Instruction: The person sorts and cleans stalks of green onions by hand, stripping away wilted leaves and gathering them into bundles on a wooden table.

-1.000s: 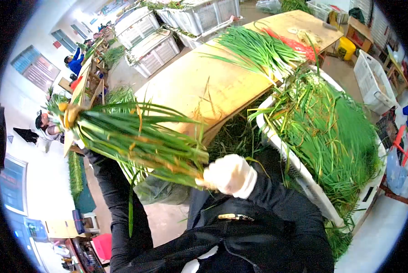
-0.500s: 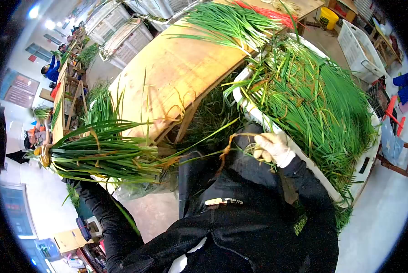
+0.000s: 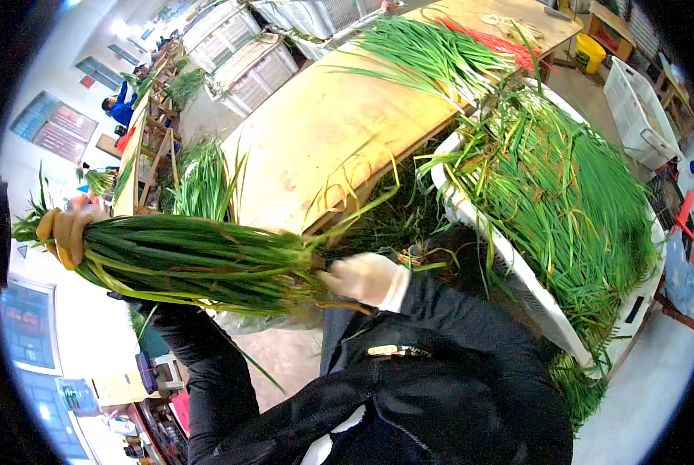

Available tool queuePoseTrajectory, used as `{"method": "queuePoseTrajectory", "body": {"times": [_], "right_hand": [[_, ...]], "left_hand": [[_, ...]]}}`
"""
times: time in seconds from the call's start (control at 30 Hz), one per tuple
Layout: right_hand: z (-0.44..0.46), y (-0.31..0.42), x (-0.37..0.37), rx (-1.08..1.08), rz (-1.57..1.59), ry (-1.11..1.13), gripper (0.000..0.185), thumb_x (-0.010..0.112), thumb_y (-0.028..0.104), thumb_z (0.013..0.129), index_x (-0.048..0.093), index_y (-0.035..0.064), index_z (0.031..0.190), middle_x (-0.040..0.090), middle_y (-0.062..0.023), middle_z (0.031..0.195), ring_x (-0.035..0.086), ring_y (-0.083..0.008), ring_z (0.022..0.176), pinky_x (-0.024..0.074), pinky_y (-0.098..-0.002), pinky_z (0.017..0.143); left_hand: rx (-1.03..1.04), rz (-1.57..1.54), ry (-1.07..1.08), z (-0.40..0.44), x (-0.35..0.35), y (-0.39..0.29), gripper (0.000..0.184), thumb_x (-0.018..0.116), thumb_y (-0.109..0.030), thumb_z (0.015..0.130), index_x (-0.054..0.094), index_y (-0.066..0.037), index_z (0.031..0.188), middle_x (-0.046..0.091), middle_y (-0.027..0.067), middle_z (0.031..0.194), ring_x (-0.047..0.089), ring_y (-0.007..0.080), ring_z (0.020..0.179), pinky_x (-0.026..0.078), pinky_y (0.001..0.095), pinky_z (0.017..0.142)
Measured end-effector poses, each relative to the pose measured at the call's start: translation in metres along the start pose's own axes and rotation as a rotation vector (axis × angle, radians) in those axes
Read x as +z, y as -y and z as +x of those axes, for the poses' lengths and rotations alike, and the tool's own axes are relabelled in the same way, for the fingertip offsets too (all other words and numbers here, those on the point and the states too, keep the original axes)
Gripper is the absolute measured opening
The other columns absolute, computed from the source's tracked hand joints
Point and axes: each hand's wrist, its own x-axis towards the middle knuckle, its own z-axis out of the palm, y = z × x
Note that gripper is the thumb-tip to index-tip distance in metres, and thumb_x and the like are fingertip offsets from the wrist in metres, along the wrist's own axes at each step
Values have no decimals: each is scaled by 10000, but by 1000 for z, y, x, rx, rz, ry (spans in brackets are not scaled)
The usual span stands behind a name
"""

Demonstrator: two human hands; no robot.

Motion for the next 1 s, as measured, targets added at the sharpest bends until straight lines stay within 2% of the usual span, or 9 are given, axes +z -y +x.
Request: {"method": "queuePoseTrajectory", "body": {"times": [0.13, 0.27, 0.4, 0.43, 0.53, 0.67, 0.73, 0.9, 1.0], "right_hand": [[-74, -43, 36, 469, -204, 319, 169, 502, 75, 736, 576, 108, 885, 523, -30, 701, 565, -195, 661, 475, -281, 535], [-45, -66, -17, 269, 452, -390, 642, 710, 227, 612, 429, 100, 1175, 477, -116, 1072, 471, -252, 979, 394, -316, 832], [23, -46, -71, 279, -322, -135, 1006, 787, 358, 421, 286, 166, 1273, 272, -103, 1300, 289, -284, 1177, 235, -421, 977], [36, -45, -66, 210, -423, -131, 839, 727, 314, 532, 321, 177, 1254, 243, -107, 1318, 267, -266, 1194, 240, -435, 972], [49, -57, -28, -76, -394, -61, 405, 536, 298, 743, 462, 153, 1114, 575, -43, 841, 563, -174, 814, 399, -416, 828], [-27, -71, 40, 153, -88, 98, 146, 493, 270, 782, 519, 129, 750, 458, -18, 479, 476, -198, 380, 412, -308, 369], [-68, -82, 62, 591, -38, 564, 144, 509, 254, 770, 523, 111, 761, 475, -33, 507, 510, -207, 448, 424, -321, 417], [-3, -88, -3, 153, -362, -255, 342, 568, 230, 706, 510, 129, 1028, 511, -8, 819, 500, -152, 793, 409, -279, 637], [50, -108, -17, 216, -216, -95, 689, 622, 285, 684, 289, 179, 1278, 375, -83, 1231, 355, -280, 1115, 305, -406, 909]], "left_hand": [[-37, -94, 100, -3, -7, -32, 57, 440, -83, 839, 466, -35, 822, 492, 60, 605, 505, 154, 528, 453, 238, 524], [47, -212, 108, 3, -2, -29, 99, 442, -96, 839, 475, -23, 779, 468, 36, 500, 486, 114, 405, 439, 199, 393], [-40, -187, 87, 12, 13, -13, 96, 445, -82, 831, 481, -25, 762, 465, 37, 507, 485, 118, 395, 443, 200, 393], [-45, -215, 106, 16, 12, -9, 95, 445, -77, 829, 482, -25, 759, 466, 39, 512, 480, 119, 388, 445, 200, 392], [-13, -198, 62, 20, 18, -10, 98, 447, -70, 829, 490, -27, 751, 463, 41, 517, 466, 123, 366, 445, 201, 387], [-73, -114, 126, 26, 8, -44, 68, 452, -68, 826, 485, -22, 788, 472, 33, 538, 486, 111, 425, 448, 188, 441], [-53, -106, 128, 26, 7, -45, 63, 449, -62, 824, 484, -22, 792, 475, 32, 538, 487, 109, 431, 448, 186, 450], [-4, -94, 69, 28, -2, -22, 52, 442, -48, 817, 483, -20, 801, 483, 28, 539, 490, 103, 445, 447, 182, 472], [50, -46, 6, 22, -7, -7, 49, 437, -40, 813, 482, -19, 807, 488, 26, 540, 492, 99, 453, 446, 180, 485]]}}
